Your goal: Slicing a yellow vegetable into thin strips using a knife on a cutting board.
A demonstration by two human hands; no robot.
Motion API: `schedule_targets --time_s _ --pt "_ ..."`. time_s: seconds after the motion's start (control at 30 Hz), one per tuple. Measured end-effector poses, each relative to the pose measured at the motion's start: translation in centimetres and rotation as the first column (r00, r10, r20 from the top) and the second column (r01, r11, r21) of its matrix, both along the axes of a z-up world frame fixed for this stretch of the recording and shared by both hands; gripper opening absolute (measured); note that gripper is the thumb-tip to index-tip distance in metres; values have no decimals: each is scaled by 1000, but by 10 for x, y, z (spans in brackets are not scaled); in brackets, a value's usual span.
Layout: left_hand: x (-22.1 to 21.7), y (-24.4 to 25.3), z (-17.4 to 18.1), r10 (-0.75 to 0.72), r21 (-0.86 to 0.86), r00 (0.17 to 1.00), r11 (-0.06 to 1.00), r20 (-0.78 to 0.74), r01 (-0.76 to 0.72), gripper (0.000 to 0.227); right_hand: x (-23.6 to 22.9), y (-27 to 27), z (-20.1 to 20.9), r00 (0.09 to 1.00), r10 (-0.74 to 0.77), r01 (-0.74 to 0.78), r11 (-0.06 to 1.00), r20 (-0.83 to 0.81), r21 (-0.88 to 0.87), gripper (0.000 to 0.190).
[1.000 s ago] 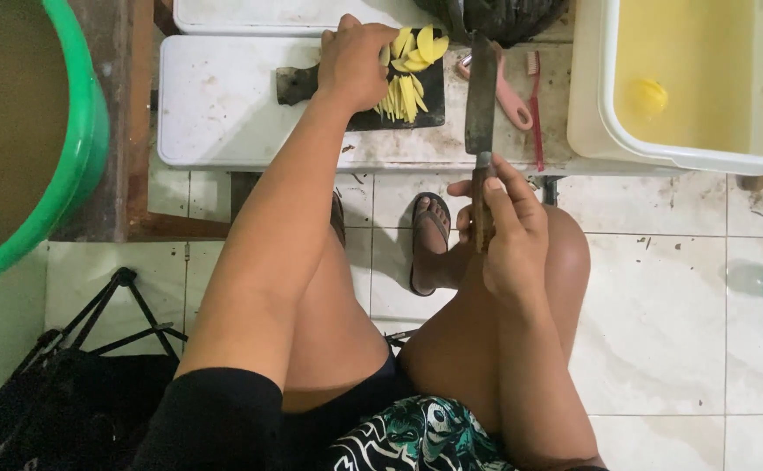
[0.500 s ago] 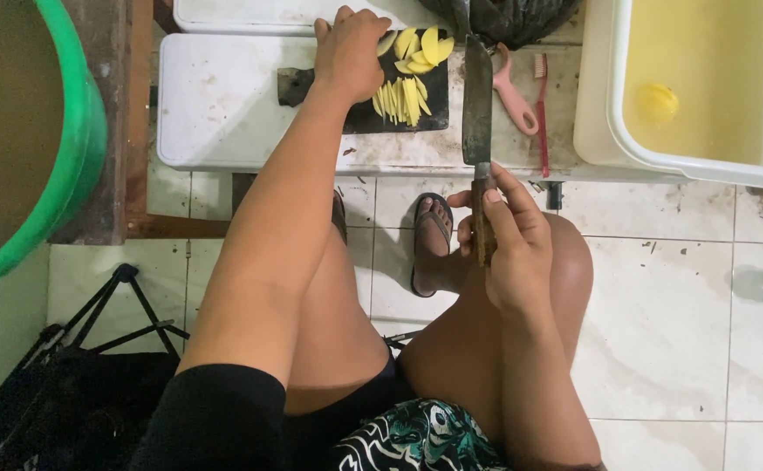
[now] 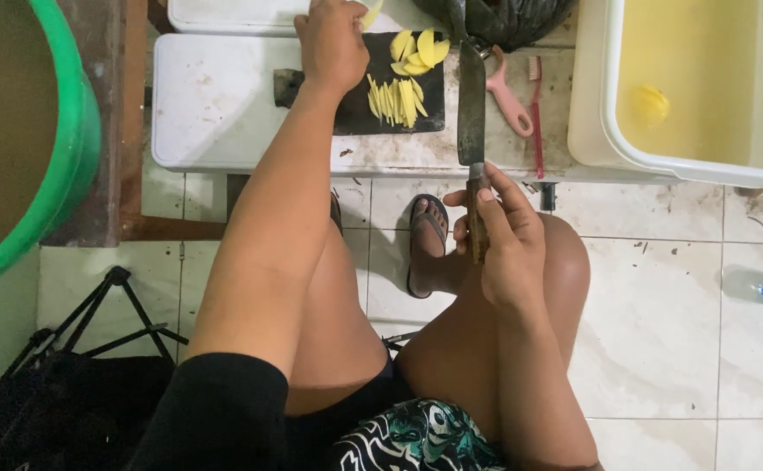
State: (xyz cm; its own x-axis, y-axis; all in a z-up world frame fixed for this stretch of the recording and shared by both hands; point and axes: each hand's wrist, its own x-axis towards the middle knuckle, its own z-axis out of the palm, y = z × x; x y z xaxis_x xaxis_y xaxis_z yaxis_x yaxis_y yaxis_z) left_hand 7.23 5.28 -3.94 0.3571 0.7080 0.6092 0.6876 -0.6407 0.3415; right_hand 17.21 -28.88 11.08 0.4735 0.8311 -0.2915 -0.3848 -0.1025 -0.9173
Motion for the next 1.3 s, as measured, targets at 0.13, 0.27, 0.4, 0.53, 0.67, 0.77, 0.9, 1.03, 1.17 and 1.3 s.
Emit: schedule_targets --time_s 0.13,0.27,0.4,0.53,0.67,0.77,0.9,1.03,1.17,1.3 --pt "-23 -6 28 -113 -46 982 992 150 121 24 0 2 -3 1000 16 -16 1000 8 0 44" --pt "-50 -18 56 -225 -271 969 931 107 246 22 -5 5 -5 996 48 -46 999 73 -25 44" --pt "-78 -29 65 -339 -362 936 864 94 349 23 -15 9 -11 989 105 -100 993 100 -56 43" --pt "-92 -41 71 -385 -551 914 739 126 387 28 -27 18 -29 980 140 -136 990 142 -40 45" --pt "-90 -43 59 -355 -617 932 719 71 321 34 -42 29 -47 944 191 -162 979 270 -125 45" --pt "-83 -38 44 -349 -595 937 759 -29 265 32 -54 36 -52 902 218 -163 971 372 -174 46" --pt "-79 -37 37 -325 -525 941 819 -96 230 28 -66 41 -75 763 206 -126 977 612 -173 44" --pt "-76 -37 35 -322 -504 945 828 -63 248 26 -72 46 -73 677 212 -107 976 704 -191 43" --pt "-77 -39 36 -318 -418 934 880 -164 227 17 -77 47 -67 614 213 -99 976 760 -193 42" --pt "-80 -42 44 -308 -309 900 927 -307 212 14 -78 48 -64 583 198 -107 980 788 -167 42"
